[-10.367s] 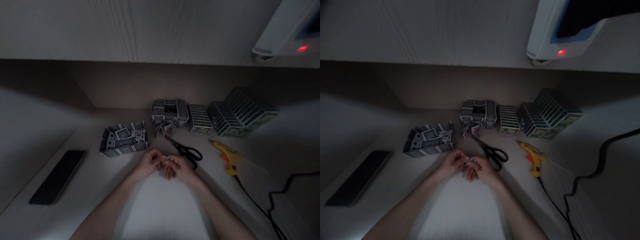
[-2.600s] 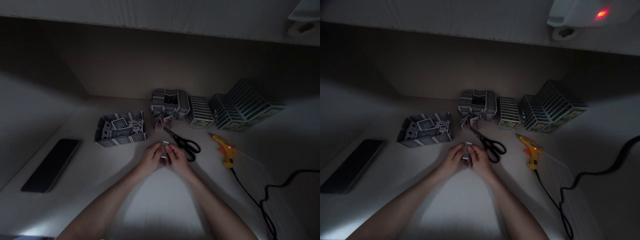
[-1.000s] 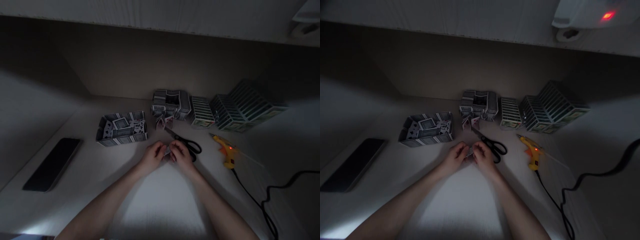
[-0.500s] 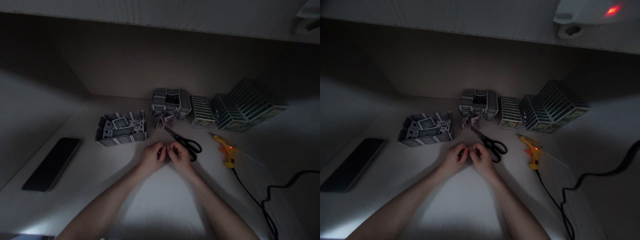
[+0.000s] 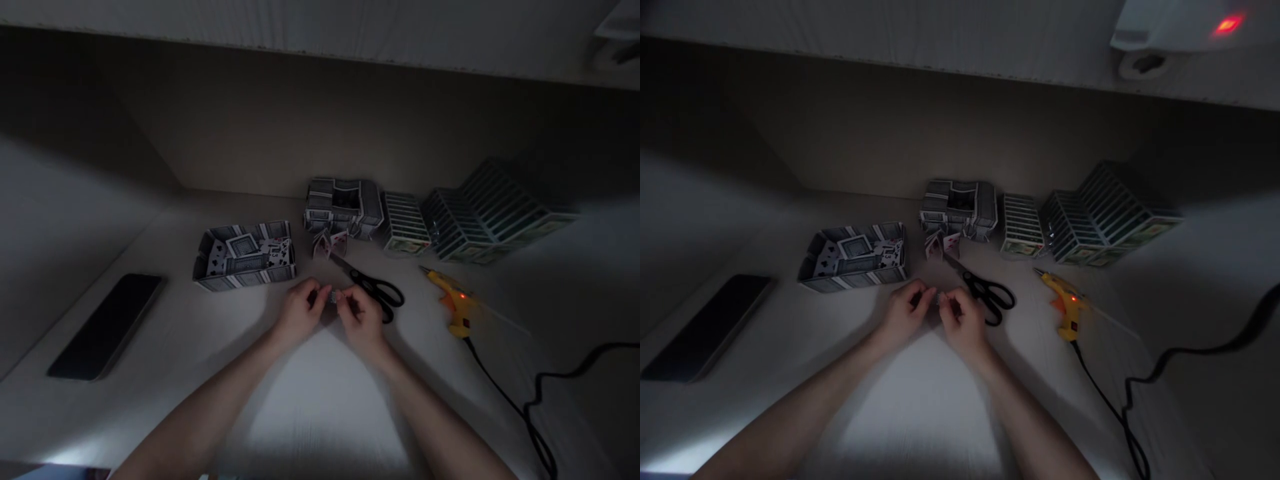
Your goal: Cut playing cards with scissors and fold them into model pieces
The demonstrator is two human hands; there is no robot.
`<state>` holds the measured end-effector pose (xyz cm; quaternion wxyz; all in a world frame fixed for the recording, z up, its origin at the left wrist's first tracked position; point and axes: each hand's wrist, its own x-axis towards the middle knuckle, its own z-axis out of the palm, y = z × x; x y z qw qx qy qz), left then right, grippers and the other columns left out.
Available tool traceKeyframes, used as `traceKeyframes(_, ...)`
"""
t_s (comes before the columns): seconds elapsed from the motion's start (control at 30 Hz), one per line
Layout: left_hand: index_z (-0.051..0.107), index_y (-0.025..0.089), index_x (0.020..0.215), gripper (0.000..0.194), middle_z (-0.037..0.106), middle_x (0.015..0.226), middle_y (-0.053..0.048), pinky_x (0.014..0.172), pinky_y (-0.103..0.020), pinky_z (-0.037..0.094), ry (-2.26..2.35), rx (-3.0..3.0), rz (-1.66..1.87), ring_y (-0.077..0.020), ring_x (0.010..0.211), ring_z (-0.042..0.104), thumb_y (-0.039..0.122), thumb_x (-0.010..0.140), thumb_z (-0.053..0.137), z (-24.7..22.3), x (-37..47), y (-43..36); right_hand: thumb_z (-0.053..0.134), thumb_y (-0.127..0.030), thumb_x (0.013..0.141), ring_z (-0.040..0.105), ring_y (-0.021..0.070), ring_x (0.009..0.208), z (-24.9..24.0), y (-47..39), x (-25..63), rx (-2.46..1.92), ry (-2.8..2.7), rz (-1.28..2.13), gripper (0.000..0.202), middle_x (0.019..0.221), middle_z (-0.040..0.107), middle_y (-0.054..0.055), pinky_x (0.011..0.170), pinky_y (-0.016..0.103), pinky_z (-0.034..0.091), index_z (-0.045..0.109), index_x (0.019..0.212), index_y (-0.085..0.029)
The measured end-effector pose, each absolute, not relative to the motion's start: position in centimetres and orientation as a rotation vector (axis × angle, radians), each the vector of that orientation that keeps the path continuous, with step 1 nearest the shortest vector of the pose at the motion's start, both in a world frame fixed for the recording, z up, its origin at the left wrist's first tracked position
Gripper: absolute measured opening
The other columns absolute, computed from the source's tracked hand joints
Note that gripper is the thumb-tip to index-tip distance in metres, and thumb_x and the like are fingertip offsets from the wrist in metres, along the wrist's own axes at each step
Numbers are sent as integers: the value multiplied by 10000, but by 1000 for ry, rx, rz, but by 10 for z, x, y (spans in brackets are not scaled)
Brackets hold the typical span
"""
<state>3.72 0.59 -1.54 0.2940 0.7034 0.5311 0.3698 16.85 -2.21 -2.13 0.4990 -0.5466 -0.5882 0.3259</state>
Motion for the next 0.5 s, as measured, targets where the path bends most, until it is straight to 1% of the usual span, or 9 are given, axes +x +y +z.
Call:
traceKeyframes(0.13, 414, 174, 587, 306, 406, 526, 43, 491, -219, 271, 1397, 1790, 1005, -86, 504, 372, 377, 815, 443, -16, 38, 7, 500, -291, 804, 447, 107, 509, -20, -28, 166, -1304, -1450, 737, 159, 556, 490, -29, 499, 232, 337, 494, 672, -202)
traceKeyframes(0.23, 391, 178, 586, 320, 394, 530, 43, 484, -216, 273, 1338, 1671, 1032, -88, 513, 374, 388, 827, 418, -19, 38, 9, 510, -312, 802, 448, 104, 489, -20, -31, 162, -1298, -1421, 774, 173, 544, 495, -31, 483, 233, 342, 494, 668, -203)
traceKeyframes(0.37, 371, 183, 601, 323, 369, 527, 48, 483, -213, 285, 1281, 1508, 1081, -88, 513, 379, 402, 836, 404, -23, 41, 10, 497, -378, 815, 407, 80, 396, -20, -31, 153, -1245, -1164, 1016, 231, 486, 455, -62, 407, 215, 330, 446, 663, -212)
traceKeyframes(0.5, 378, 180, 611, 310, 366, 549, 44, 502, -217, 289, 1313, 1557, 1115, -89, 534, 371, 386, 841, 407, -22, 42, 9, 509, -402, 808, 360, 62, 332, -20, -29, 147, -1136, -923, 1213, 267, 441, 403, -95, 353, 194, 314, 399, 648, -218)
